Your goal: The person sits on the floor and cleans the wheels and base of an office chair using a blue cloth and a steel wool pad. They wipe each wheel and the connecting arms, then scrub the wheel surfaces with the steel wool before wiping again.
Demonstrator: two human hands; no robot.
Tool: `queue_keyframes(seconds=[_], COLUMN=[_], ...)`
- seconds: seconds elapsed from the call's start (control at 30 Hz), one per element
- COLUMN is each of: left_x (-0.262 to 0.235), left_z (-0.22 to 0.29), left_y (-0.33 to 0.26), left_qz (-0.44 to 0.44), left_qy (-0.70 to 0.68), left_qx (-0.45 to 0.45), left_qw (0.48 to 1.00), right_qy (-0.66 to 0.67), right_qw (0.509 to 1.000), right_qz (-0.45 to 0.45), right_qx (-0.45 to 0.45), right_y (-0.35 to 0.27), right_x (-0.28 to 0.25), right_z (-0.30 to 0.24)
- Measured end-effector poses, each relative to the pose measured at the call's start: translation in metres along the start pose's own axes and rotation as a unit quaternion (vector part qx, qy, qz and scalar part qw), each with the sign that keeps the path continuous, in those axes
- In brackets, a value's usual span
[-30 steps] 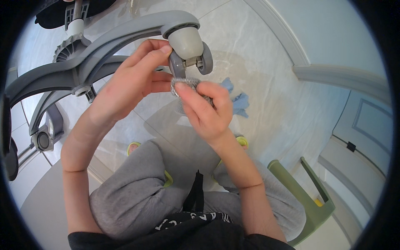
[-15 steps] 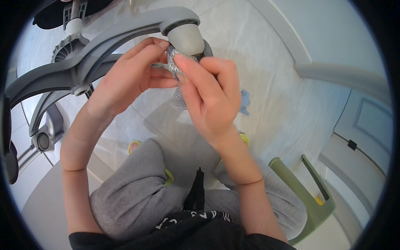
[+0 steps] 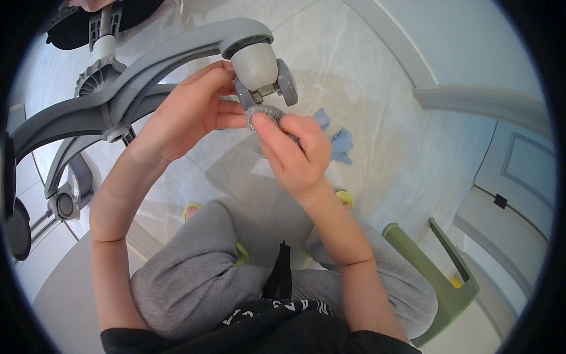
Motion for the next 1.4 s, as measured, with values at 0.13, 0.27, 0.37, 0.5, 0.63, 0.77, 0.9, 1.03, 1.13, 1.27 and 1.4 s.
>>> queue_keyframes(seconds=[0.13, 0.27, 0.37, 0.5, 0.63, 0.77, 0.9, 1.03, 1.13, 1.27, 1.4], left_x=[0.0, -0.006, -0.003, 0.0, 0.002, 0.001, -0.002, -0.004, -0.003, -0.002, -0.006], left_z=[-0.002, -0.002, 0.004, 0.003, 0.002, 0.002, 0.0, -0.004, 0.002, 0.003, -0.005], left_y=[0.001, -0.005, -0.015, -0.016, -0.015, -0.012, -0.008, -0.003, -0.004, -0.004, 0.002], left_qz=[-0.01, -0.035, 0.006, 0.011, 0.004, 0.022, -0.003, -0.012, -0.025, -0.025, -0.019], left_qy=[-0.004, -0.003, 0.082, 0.073, 0.004, -0.023, -0.008, -0.035, -0.005, 0.026, 0.004], left_qx=[0.001, 0.014, 0.026, 0.03, 0.024, 0.029, 0.051, 0.021, 0.021, 0.003, -0.006], left_qw=[1.0, 0.999, 0.996, 0.997, 1.0, 0.999, 0.999, 0.999, 0.999, 0.999, 1.0], right_qy=[0.008, 0.058, 0.088, 0.082, 0.074, 0.039, 0.021, 0.036, 0.039, 0.027, 0.025], right_qw=[1.0, 0.994, 0.987, 0.993, 0.992, 0.995, 0.998, 0.997, 0.996, 0.999, 0.999], right_qz=[-0.005, 0.068, 0.081, 0.015, -0.029, -0.056, -0.038, -0.026, -0.033, -0.007, 0.002], right_qx=[0.002, 0.063, 0.109, 0.078, 0.102, 0.076, 0.038, 0.065, 0.068, 0.016, 0.03], right_y=[-0.013, -0.011, -0.007, -0.003, 0.024, 0.028, 0.003, 0.024, 0.02, -0.002, 0.006], right_x=[-0.009, -0.025, -0.027, -0.019, -0.005, 0.007, 0.004, 0.004, 0.006, 0.002, 0.003], right_z=[0.002, 0.01, 0.014, 0.008, -0.002, -0.003, -0.009, -0.005, -0.003, -0.002, -0.004])
Point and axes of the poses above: each hand's wrist, its own y-axis towards the middle knuckle, its own x-axis out of the palm, z = x × y, the point moved 6 cm from there along y, towards the middle knuckle, and after that the axes turned 3 degrees about y, right-handed, at the moved point
